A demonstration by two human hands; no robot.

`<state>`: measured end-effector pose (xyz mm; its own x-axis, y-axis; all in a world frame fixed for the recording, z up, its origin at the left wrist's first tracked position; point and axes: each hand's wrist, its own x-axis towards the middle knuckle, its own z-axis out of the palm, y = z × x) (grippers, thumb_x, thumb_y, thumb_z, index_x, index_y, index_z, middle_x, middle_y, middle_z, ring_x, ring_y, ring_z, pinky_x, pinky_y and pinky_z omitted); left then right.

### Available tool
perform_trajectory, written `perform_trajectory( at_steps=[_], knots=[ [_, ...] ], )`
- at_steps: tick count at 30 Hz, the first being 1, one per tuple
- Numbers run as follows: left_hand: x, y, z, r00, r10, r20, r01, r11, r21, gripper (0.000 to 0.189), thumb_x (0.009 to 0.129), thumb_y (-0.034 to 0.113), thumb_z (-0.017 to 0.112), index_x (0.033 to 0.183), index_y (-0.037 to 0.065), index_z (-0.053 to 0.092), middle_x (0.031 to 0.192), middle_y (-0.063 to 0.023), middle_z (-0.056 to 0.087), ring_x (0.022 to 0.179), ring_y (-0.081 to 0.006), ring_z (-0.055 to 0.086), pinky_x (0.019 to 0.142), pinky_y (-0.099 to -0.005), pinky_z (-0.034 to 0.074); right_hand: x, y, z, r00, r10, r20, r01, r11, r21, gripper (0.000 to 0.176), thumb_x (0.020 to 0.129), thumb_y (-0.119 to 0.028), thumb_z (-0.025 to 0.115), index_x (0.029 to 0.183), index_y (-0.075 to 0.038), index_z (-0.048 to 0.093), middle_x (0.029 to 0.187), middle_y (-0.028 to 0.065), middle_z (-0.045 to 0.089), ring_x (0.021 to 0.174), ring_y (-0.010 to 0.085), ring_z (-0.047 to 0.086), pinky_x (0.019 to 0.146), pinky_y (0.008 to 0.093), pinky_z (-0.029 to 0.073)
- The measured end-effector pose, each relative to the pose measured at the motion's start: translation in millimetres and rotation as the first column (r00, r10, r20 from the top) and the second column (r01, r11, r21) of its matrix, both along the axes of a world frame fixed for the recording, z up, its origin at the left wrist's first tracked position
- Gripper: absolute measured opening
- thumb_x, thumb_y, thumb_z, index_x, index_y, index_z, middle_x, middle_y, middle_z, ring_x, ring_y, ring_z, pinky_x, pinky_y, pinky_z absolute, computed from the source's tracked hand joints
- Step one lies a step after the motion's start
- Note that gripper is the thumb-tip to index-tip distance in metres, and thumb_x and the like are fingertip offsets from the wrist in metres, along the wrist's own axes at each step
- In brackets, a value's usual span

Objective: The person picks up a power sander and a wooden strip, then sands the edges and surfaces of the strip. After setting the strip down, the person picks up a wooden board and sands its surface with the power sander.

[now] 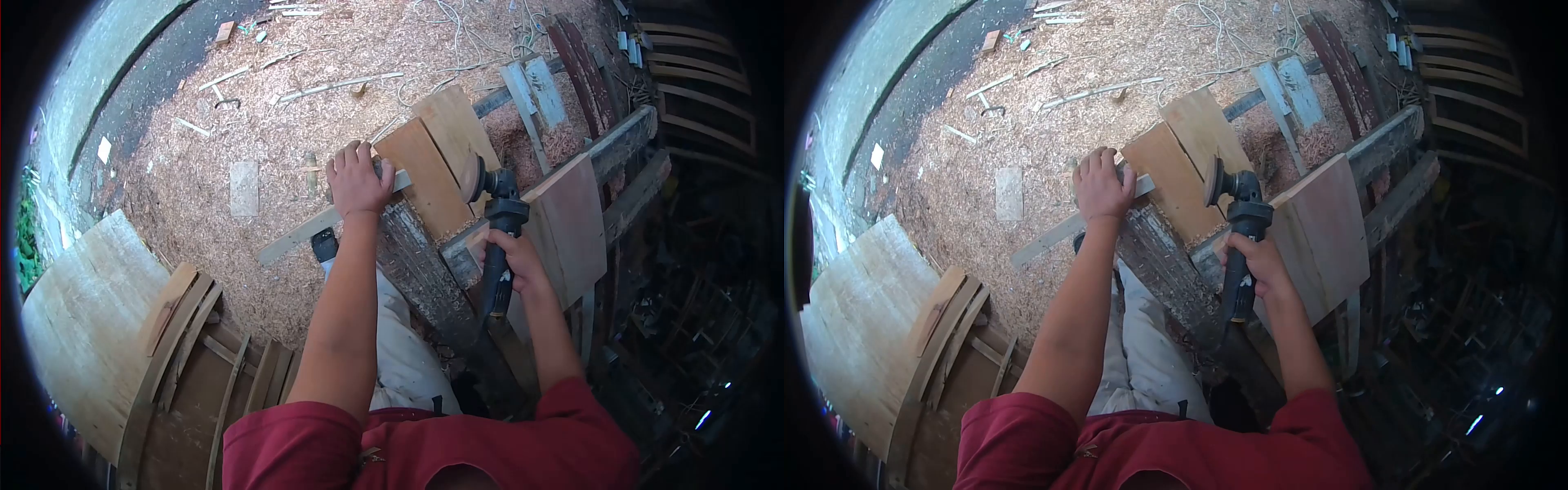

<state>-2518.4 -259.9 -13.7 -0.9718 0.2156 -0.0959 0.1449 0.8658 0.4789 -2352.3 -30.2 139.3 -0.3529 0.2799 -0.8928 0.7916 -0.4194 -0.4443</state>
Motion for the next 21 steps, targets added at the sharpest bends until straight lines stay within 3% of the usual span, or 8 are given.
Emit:
perform_trajectory(
  at_steps=[5,6,9,13,16,19,21],
  knots=[
    [4.4,-12.0,16.7,0.944,-0.326,-0.049,0.328,0.943,0.062,0.08,0.076,0.07,0.076,0.131,0.014,0.063,0.153,-0.0133,0.052,0.151,-0.0312,0.04,0.127,-0.0692,0.012,36.9,-32.7,15.9,0.991,-0.115,-0.06,0.117,0.993,0.02,0.02,0.09,-0.016,0.074,0.1,-0.001,0.063,0.082,0.0104,0.067,0.068,0.0214,0.07,0.063,0.0388,0.062],
    [5.4,-14.3,17.4,0.89,-0.453,-0.05,0.456,0.887,0.074,0.09,0.065,0.075,0.082,0.13,0.015,0.065,0.158,-0.0118,0.047,0.157,-0.031,0.032,0.126,-0.0751,0.004,44.7,-39.3,17.6,0.99,-0.125,-0.067,0.126,0.992,0.017,0.02,0.09,-0.016,0.074,0.1,-0.001,0.063,0.083,0.0103,0.067,0.068,0.0214,0.07,0.063,0.0389,0.062],
    [3.4,-16.1,11.3,0.644,-0.757,-0.113,0.763,0.646,0.024,0.089,0.063,0.073,0.085,0.13,0.016,0.068,0.159,-0.01,0.047,0.158,-0.0308,0.03,0.126,-0.0763,0.003,65.5,-61.2,17.2,0.982,-0.167,-0.093,0.168,0.986,-0.003,0.02,0.09,-0.015,0.074,0.1,-0.001,0.062,0.082,0.0101,0.067,0.068,0.0211,0.069,0.063,0.0387,0.061],
    [-0.9,-12.0,21.8,0.512,-0.858,-0.035,0.855,0.513,-0.072,0.061,0.073,0.062,0.083,0.116,0.019,0.075,0.157,-0.0073,0.05,0.156,-0.0279,0.036,0.129,-0.0718,0.005,93.8,-83.2,13.6,0.966,-0.242,-0.09,0.242,0.97,-0.005,0.019,0.089,-0.013,0.073,0.1,-0.002,0.063,0.081,0.0102,0.068,0.066,0.0206,0.069,0.062,0.0383,0.061],
    [0.8,-9.2,-7.5,0.401,-0.888,-0.225,0.91,0.415,-0.018,0.049,0.081,0.059,0.078,0.107,0.018,0.077,0.149,-0.0055,0.058,0.151,-0.0268,0.043,0.131,-0.0656,0.012,114.4,-90.6,7.8,0.954,-0.285,-0.093,0.285,0.959,-0.014,0.019,0.09,-0.014,0.073,0.101,-0.003,0.063,0.083,0.01,0.067,0.068,0.021,0.069,0.063,0.0383,0.061],
    [0.0,-15.3,-12.3,0.331,-0.9,-0.282,0.937,0.35,-0.016,0.043,0.087,0.056,0.074,0.101,0.017,0.078,0.143,-0.0047,0.062,0.146,-0.0259,0.049,0.131,-0.0599,0.021,130.6,-91.7,6.0,0.946,-0.314,-0.081,0.314,0.949,-0.006,0.02,0.091,-0.015,0.073,0.103,-0.003,0.063,0.084,0.0097,0.067,0.07,0.0211,0.07,0.064,0.0382,0.061],
    [2.9,-25.4,-8.6,0.212,-0.935,-0.285,0.966,0.245,-0.084,0.038,0.088,0.052,0.072,0.099,0.016,0.078,0.143,-0.0049,0.062,0.144,-0.0257,0.05,0.13,-0.0588,0.024,139.7,-92.2,6.1,0.938,-0.337,-0.087,0.338,0.941,0.004,0.021,0.091,-0.015,0.073,0.104,-0.003,0.063,0.084,0.0096,0.067,0.07,0.0209,0.07,0.065,0.0383,0.061]
  ],
)
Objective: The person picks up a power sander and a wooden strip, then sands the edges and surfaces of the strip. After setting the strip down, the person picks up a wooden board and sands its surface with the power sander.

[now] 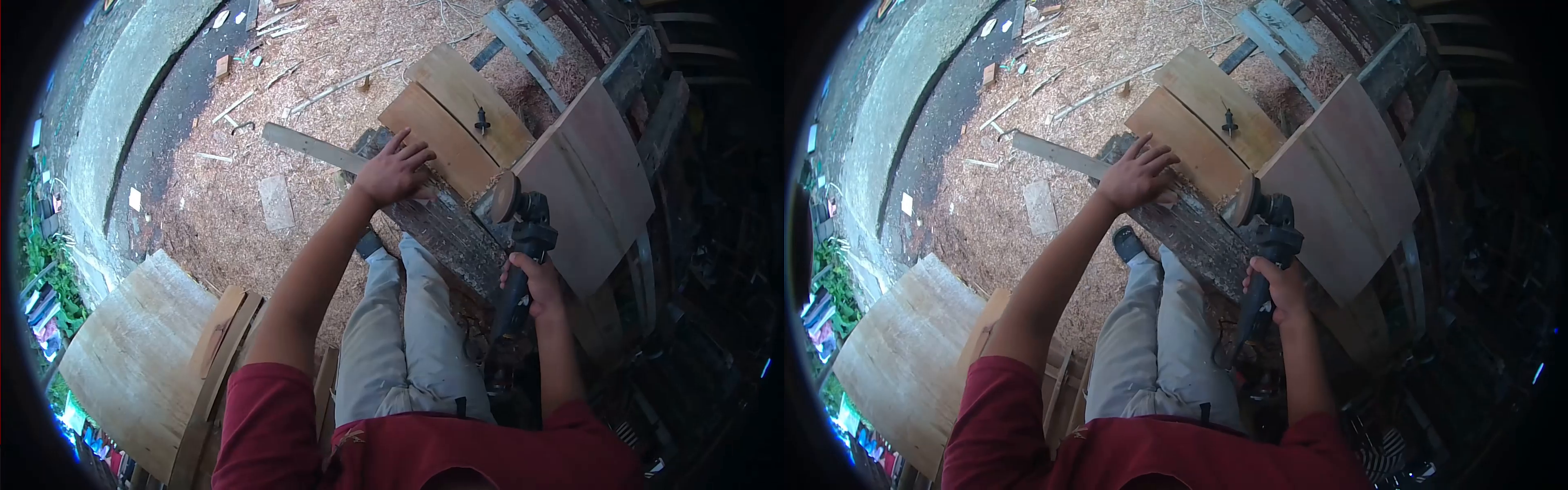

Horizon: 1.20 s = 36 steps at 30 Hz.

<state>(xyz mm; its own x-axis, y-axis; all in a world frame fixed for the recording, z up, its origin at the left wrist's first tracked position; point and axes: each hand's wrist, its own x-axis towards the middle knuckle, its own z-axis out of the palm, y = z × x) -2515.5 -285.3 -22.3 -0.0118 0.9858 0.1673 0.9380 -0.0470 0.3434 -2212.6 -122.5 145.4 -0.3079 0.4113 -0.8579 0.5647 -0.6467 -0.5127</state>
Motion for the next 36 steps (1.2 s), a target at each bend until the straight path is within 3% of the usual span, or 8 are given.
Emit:
perform_trajectory(
  at_steps=[10,15,19,22,26,28,32,36],
  knots=[
    [-0.3,-43.6,17.0,0.963,-0.259,-0.074,0.257,0.966,-0.044,0.028,0.084,0.029,0.071,0.109,0.016,0.071,0.13,-0.0043,0.067,0.135,-0.0264,0.057,0.128,-0.0539,0.03,5.6,-3.7,7.2,0.997,-0.077,-0.029,0.078,0.995,0.058,0.02,0.091,-0.013,0.074,0.105,-0.003,0.063,0.083,0.0088,0.067,0.069,0.0206,0.07,0.063,0.0373,0.059],
    [-24.5,-59.5,66.4,0.98,0.192,-0.048,-0.177,0.958,0.227,0.033,0.087,0.036,0.079,0.111,0.017,0.066,0.117,-0.0034,0.068,0.119,-0.0247,0.062,0.109,-0.0498,0.043,8.4,-7.4,8.4,0.996,-0.061,-0.059,0.065,0.995,0.072,0.02,0.09,-0.012,0.075,0.104,-0.003,0.063,0.083,0.0082,0.068,0.067,0.0202,0.07,0.062,0.037,0.059],
    [-70.9,-84.1,130.9,0.781,0.4,0.479,-0.624,0.477,0.619,0.041,0.112,0.044,0.052,0.123,0.006,0.056,0.118,-0.0116,0.064,0.104,-0.0239,0.062,0.089,-0.0417,0.05,6.6,-12.7,12.3,0.998,-0.043,-0.052,0.048,0.995,0.083,0.02,0.089,-0.012,0.075,0.102,-0.003,0.064,0.082,0.0082,0.068,0.067,0.0199,0.07,0.063,0.037,0.059],
    [-69.9,-100.9,194.6,0.385,0.363,0.849,-0.905,-0.034,0.425,0.039,0.109,0.028,0.064,0.135,0.003,0.052,0.133,-0.0144,0.064,0.119,-0.0235,0.067,0.099,-0.0385,0.059,0.9,-19.6,12.6,0.997,0.002,-0.074,0.006,0.994,0.105,0.022,0.089,-0.011,0.074,0.104,-0.002,0.062,0.081,0.0088,0.068,0.066,0.0199,0.07,0.062,0.037,0.06],
    [-56.9,-133.0,214.3,0.03,0.092,0.995,-0.963,-0.265,0.054,0.036,0.108,0.016,0.063,0.136,0.001,0.046,0.131,-0.0202,0.061,0.11,-0.0303,0.072,0.097,-0.0448,0.065,-14.7,-29.2,15.2,0.994,0.059,-0.097,-0.044,0.988,0.151,0.024,0.088,-0.011,0.075,0.105,-0.002,0.062,0.081,0.009,0.068,0.065,0.0197,0.07,0.06,0.0364,0.06],
    [-39.8,-140.0,190.2,-0.218,-0.069,0.974,-0.929,-0.293,-0.228,0.035,0.108,0.016,0.062,0.133,0.0,0.043,0.129,-0.0197,0.061,0.113,-0.0328,0.07,0.099,-0.0465,0.066,-20.6,-31.9,12.8,0.99,0.086,-0.114,-0.065,0.982,0.175,0.024,0.087,-0.01,0.076,0.105,-0.002,0.062,0.081,0.0086,0.068,0.064,0.0194,0.07,0.06,0.0359,0.06],
    [30.6,-154.9,69.4,-0.552,-0.306,0.775,-0.823,0.05,-0.566,0.033,0.108,0.01,0.058,0.131,-0.002,0.037,0.133,-0.0269,0.056,0.125,-0.0436,0.065,0.109,-0.0516,0.061,-34.1,-37.8,11.1,0.983,0.133,-0.123,-0.093,0.954,0.286,0.026,0.086,-0.008,0.078,0.107,-0.003,0.063,0.084,0.0082,0.069,0.068,0.019,0.071,0.062,0.0343,0.059],
    [104.3,-142.3,3.2,-0.662,-0.375,0.649,-0.743,0.215,-0.634,0.031,0.108,0.007,0.057,0.129,-0.003,0.037,0.136,-0.0271,0.056,0.127,-0.0427,0.064,0.112,-0.0531,0.057,-46.7,-37.8,1.5,0.938,0.347,-0.022,-0.272,0.771,0.575,0.036,0.084,-0.011,0.082,0.113,-0.003,0.063,0.092,0.0093,0.072,0.077,0.0212,0.073,0.071,0.037,0.058]
  ],
)
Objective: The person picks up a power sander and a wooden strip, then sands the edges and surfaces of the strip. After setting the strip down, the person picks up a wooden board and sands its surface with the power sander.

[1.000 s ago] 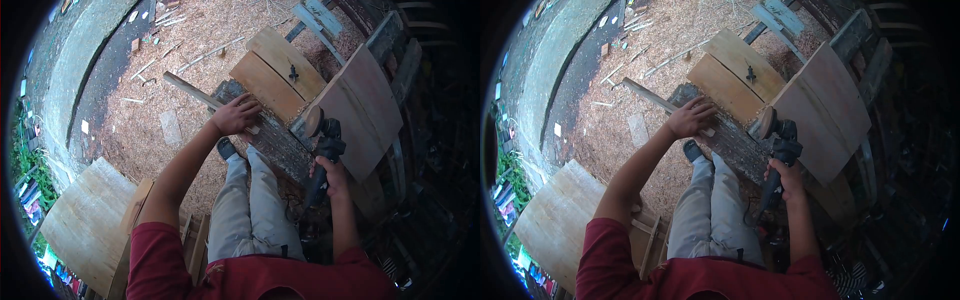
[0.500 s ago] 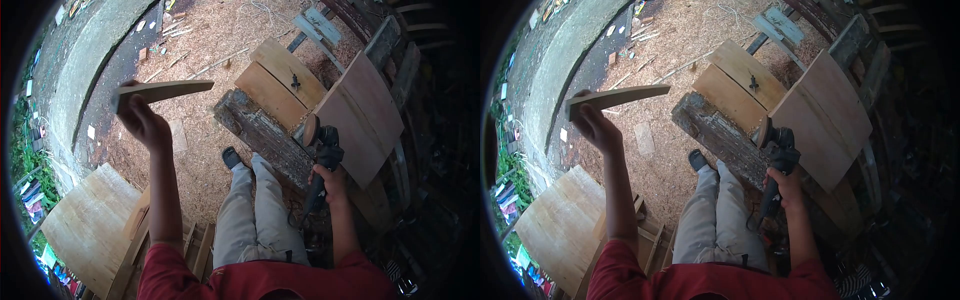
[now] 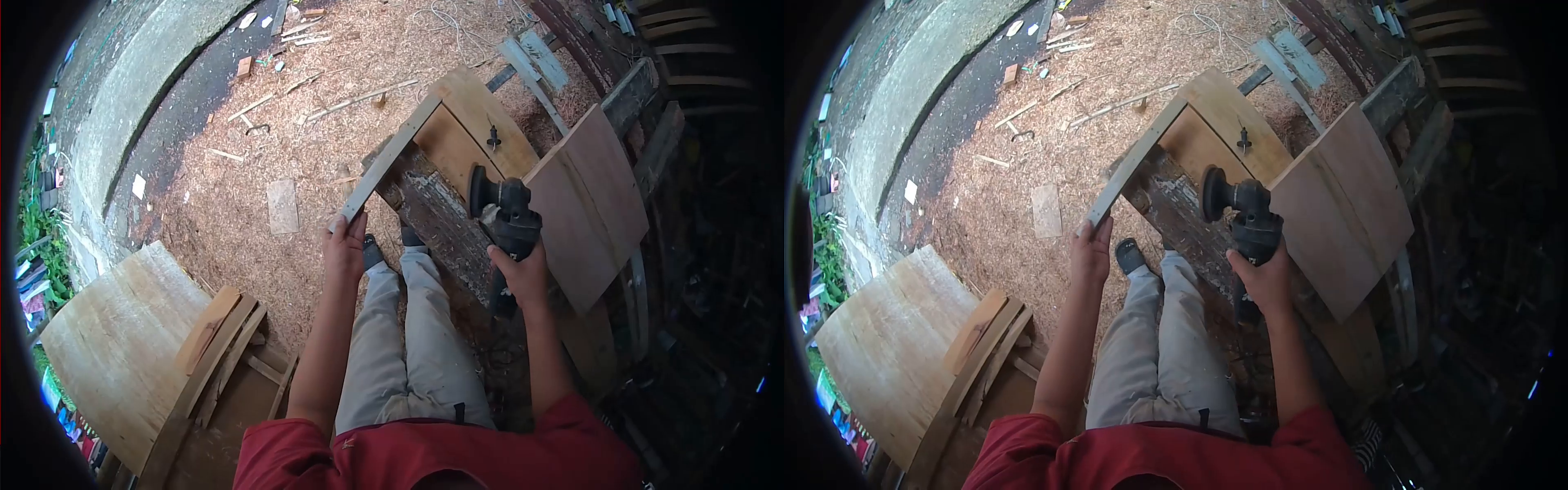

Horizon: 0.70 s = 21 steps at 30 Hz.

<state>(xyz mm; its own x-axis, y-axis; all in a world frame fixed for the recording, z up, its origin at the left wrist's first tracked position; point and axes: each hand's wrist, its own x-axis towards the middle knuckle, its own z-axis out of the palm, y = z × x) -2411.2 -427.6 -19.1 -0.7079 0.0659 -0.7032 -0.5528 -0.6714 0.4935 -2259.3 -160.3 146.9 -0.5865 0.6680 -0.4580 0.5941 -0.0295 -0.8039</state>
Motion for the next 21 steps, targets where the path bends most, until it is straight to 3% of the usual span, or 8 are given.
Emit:
perform_trajectory(
  at_steps=[1,4,5,8,9,12,16,21],
  knots=[
    [8.8,3.2,-3.5,0.999,-0.033,0.011,0.032,0.998,0.054,0.026,0.109,0.008,0.057,0.125,-0.001,0.039,0.133,-0.026,0.059,0.126,-0.0403,0.066,0.112,-0.0514,0.057,-3.0,1.1,-3.6,0.998,0.063,0.03,-0.065,0.992,0.106,0.043,0.082,-0.014,0.084,0.116,-0.002,0.062,0.093,0.0102,0.073,0.082,0.0241,0.074,0.075,0.0398,0.058],
    [23.4,11.6,-8.1,0.972,-0.226,-0.067,0.226,0.974,-0.011,0.024,0.109,0.009,0.058,0.123,0.0,0.041,0.129,-0.0245,0.061,0.125,-0.0383,0.067,0.11,-0.0495,0.058,-20.7,1.7,-5.7,0.973,0.194,0.125,-0.227,0.906,0.357,0.055,0.079,-0.02,0.087,0.123,-0.002,0.061,0.101,0.016,0.075,0.095,0.0351,0.075,0.084,0.0461,0.057],
    [24.5,15.9,-6.6,0.965,-0.252,-0.066,0.25,0.967,-0.039,0.024,0.109,0.01,0.059,0.121,0.0,0.042,0.125,-0.0231,0.062,0.118,-0.0353,0.07,0.103,-0.0463,0.062,-28.7,0.7,-4.0,0.961,0.226,0.158,-0.273,0.863,0.426,0.057,0.078,-0.021,0.088,0.125,-0.002,0.061,0.104,0.0185,0.075,0.1,0.0393,0.075,0.086,0.0479,0.057],
    [17.9,23.5,-5.6,0.891,-0.447,-0.075,0.424,0.88,-0.215,0.024,0.108,0.011,0.06,0.119,0.001,0.042,0.119,-0.0206,0.064,0.105,-0.0305,0.074,0.096,-0.0419,0.063,-51.8,-3.2,4.2,0.921,0.224,0.319,-0.351,0.83,0.432,0.058,0.079,-0.023,0.086,0.127,-0.003,0.06,0.111,0.0241,0.074,0.108,0.0461,0.07,0.09,0.0505,0.056],
    [16.3,25.5,-15.4,0.855,-0.512,-0.084,0.458,0.821,-0.341,0.023,0.109,0.013,0.061,0.117,0.002,0.043,0.11,-0.0177,0.067,0.091,-0.0229,0.074,0.085,-0.0355,0.062,-56.9,-3.5,3.5,0.913,0.231,0.337,-0.37,0.815,0.445,0.059,0.079,-0.024,0.086,0.127,-0.003,0.059,0.112,0.0251,0.073,0.109,0.0467,0.07,0.09,0.0511,0.056],
    [0.3,23.7,-11.6,0.786,-0.598,-0.155,0.485,0.753,-0.444,0.021,0.109,0.013,0.061,0.117,0.003,0.044,0.103,-0.0149,0.068,0.086,-0.0175,0.071,0.077,-0.032,0.058,-68.1,-3.4,0.4,0.89,0.261,0.374,-0.428,0.761,0.487,0.063,0.08,-0.025,0.086,0.129,-0.001,0.056,0.114,0.0277,0.072,0.109,0.0487,0.069,0.09,0.0528,0.055],
    [-23.1,17.0,-12.8,0.813,-0.538,-0.222,0.399,0.792,-0.462,0.022,0.108,0.014,0.062,0.118,0.002,0.046,0.099,-0.0113,0.067,0.084,-0.0151,0.069,0.076,-0.0306,0.056,-74.0,-2.7,-14.9,0.868,0.329,0.372,-0.49,0.693,0.529,0.066,0.081,-0.027,0.086,0.132,-0.001,0.054,0.114,0.0283,0.072,0.109,0.0499,0.069,0.09,0.0529,0.056],
    [-30.2,-5.2,-35.9,0.88,-0.419,-0.226,0.351,0.892,-0.284,0.025,0.11,0.025,0.06,0.117,0.005,0.046,0.099,-0.0099,0.066,0.084,-0.0156,0.068,0.079,-0.0324,0.057,-90.0,1.8,-13.3,0.802,0.396,0.448,-0.583,0.685,0.437,0.067,0.082,-0.029,0.086,0.133,0.001,0.054,0.115,0.0292,0.071,0.11,0.0485,0.069,0.093,0.0526,0.055]
  ],
)
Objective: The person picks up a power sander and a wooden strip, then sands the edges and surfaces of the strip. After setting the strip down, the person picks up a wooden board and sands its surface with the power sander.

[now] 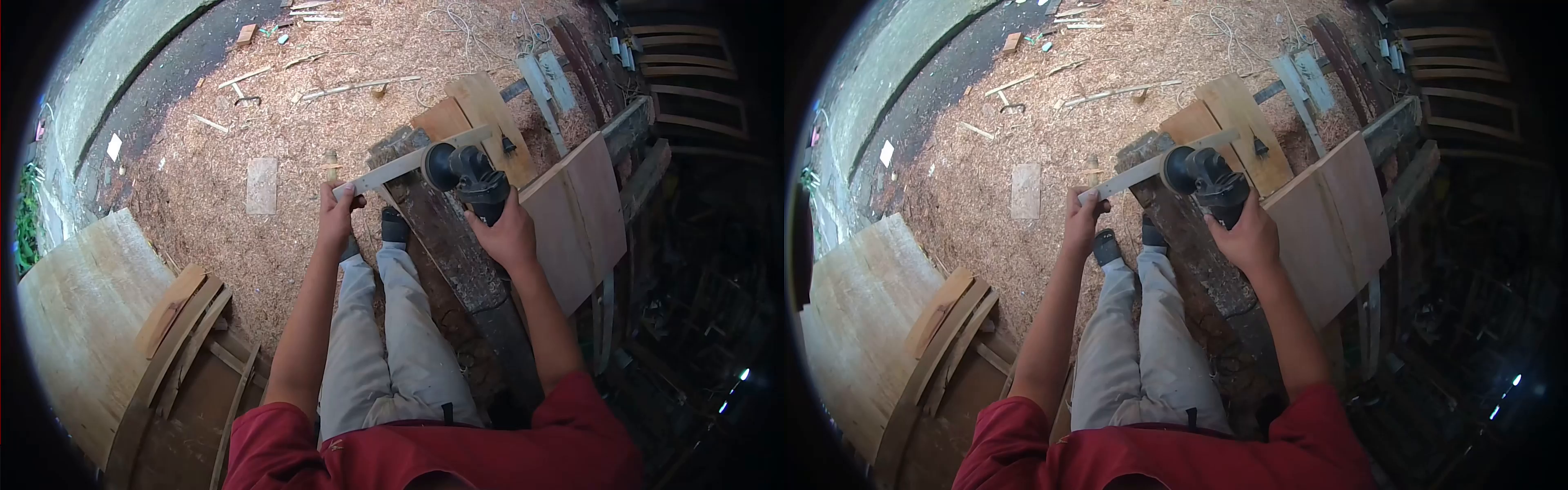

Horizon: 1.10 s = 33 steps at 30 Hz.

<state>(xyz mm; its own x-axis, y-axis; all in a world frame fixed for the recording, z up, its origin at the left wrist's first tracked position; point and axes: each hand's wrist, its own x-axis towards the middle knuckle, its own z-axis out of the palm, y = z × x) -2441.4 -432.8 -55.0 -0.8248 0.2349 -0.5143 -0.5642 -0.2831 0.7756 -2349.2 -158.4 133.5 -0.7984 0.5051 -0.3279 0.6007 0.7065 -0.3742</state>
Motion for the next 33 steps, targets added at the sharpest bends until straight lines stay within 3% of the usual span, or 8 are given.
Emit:
perform_trajectory(
  at_steps=[5,12,15,18,22,25,28,33],
  knots=[
    [2.4,-7.8,-8.0,0.997,-0.011,0.071,0.012,1.0,-0.008,0.024,0.11,0.024,0.059,0.117,0.005,0.046,0.103,-0.0123,0.066,0.087,-0.018,0.069,0.08,-0.0347,0.057,-5.1,5.8,-8.2,0.97,-0.077,-0.232,0.026,0.977,-0.213,0.069,0.081,-0.029,0.086,0.134,0.001,0.053,0.113,0.0306,0.071,0.107,0.0479,0.071,0.091,0.0532,0.056],
    [-11.8,1.8,18.5,0.954,-0.276,0.116,0.299,0.893,-0.336,0.031,0.106,0.029,0.068,0.114,0.004,0.053,0.111,-0.014,0.069,0.093,-0.0194,0.071,0.084,-0.0342,0.056,-24.8,-3.1,-11.7,1.0,0.01,-0.004,-0.01,1.0,0.005,0.07,0.081,-0.026,0.084,0.134,0.0,0.049,0.111,0.0311,0.071,0.105,0.0513,0.069,0.088,0.0556,0.056],
    [-8.3,-6.9,-2.1,0.978,-0.199,-0.053,0.173,0.933,-0.315,0.043,0.099,0.035,0.078,0.117,0.001,0.059,0.113,-0.0132,0.069,0.093,-0.016,0.069,0.079,-0.0325,0.057,-27.8,-15.4,-18.3,1.0,0.011,-0.028,-0.01,0.998,0.058,0.069,0.08,-0.026,0.085,0.134,0.0,0.049,0.111,0.0304,0.071,0.106,0.0516,0.069,0.088,0.0552,0.056],
    [-13.2,-17.8,12.7,0.99,-0.137,-0.037,0.121,0.949,-0.292,0.054,0.096,0.037,0.08,0.129,0.0,0.059,0.128,-0.0182,0.066,0.114,-0.0227,0.067,0.097,-0.037,0.055,-30.6,-21.5,-23.3,1.0,0.018,-0.023,-0.017,0.998,0.057,0.071,0.081,-0.026,0.084,0.135,0.001,0.047,0.111,0.0315,0.071,0.106,0.052,0.069,0.087,0.0557,0.056],
    [-21.2,-35.1,40.2,0.91,-0.35,-0.222,0.169,0.802,-0.574,0.082,0.086,0.043,0.087,0.147,0.001,0.052,0.145,-0.0252,0.059,0.142,-0.04,0.051,0.119,-0.0482,0.04,-30.1,-26.8,-26.1,0.999,0.039,-0.01,-0.038,0.997,0.071,0.073,0.082,-0.026,0.084,0.137,0.002,0.046,0.111,0.0322,0.071,0.104,0.0527,0.069,0.086,0.0561,0.056],
    [-23.1,-36.8,71.7,0.735,-0.554,-0.391,0.02,0.594,-0.804,0.087,0.081,0.047,0.089,0.147,0.003,0.053,0.146,-0.0236,0.058,0.145,-0.0411,0.048,0.122,-0.0565,0.035,-28.1,-26.4,-26.5,0.998,0.057,-0.011,-0.056,0.996,0.071,0.078,0.083,-0.027,0.084,0.141,0.005,0.043,0.11,0.0328,0.071,0.104,0.0531,0.069,0.087,0.0558,0.056],
    [-23.1,-20.5,94.2,0.57,-0.785,-0.243,-0.002,0.294,-0.956,0.089,0.076,0.049,0.091,0.144,0.004,0.056,0.141,-0.018,0.061,0.144,-0.0388,0.048,0.122,-0.0667,0.029,-27.4,-25.6,-25.8,0.998,0.056,0.005,-0.056,0.996,0.063,0.082,0.083,-0.027,0.084,0.144,0.007,0.041,0.112,0.0342,0.07,0.106,0.0531,0.069,0.088,0.0553,0.056],
    [-28.7,20.9,86.8,0.487,-0.864,-0.129,0.082,0.192,-0.978,0.06,0.077,0.042,0.089,0.119,0.008,0.063,0.114,-0.0098,0.068,0.12,-0.0321,0.063,0.119,-0.0731,0.027,-31.1,-26.9,-20.9,0.997,0.062,0.055,-0.067,0.994,0.084,0.081,0.083,-0.026,0.084,0.142,0.008,0.041,0.115,0.0359,0.068,0.108,0.0535,0.067,0.09,0.055,0.056]
  ],
)
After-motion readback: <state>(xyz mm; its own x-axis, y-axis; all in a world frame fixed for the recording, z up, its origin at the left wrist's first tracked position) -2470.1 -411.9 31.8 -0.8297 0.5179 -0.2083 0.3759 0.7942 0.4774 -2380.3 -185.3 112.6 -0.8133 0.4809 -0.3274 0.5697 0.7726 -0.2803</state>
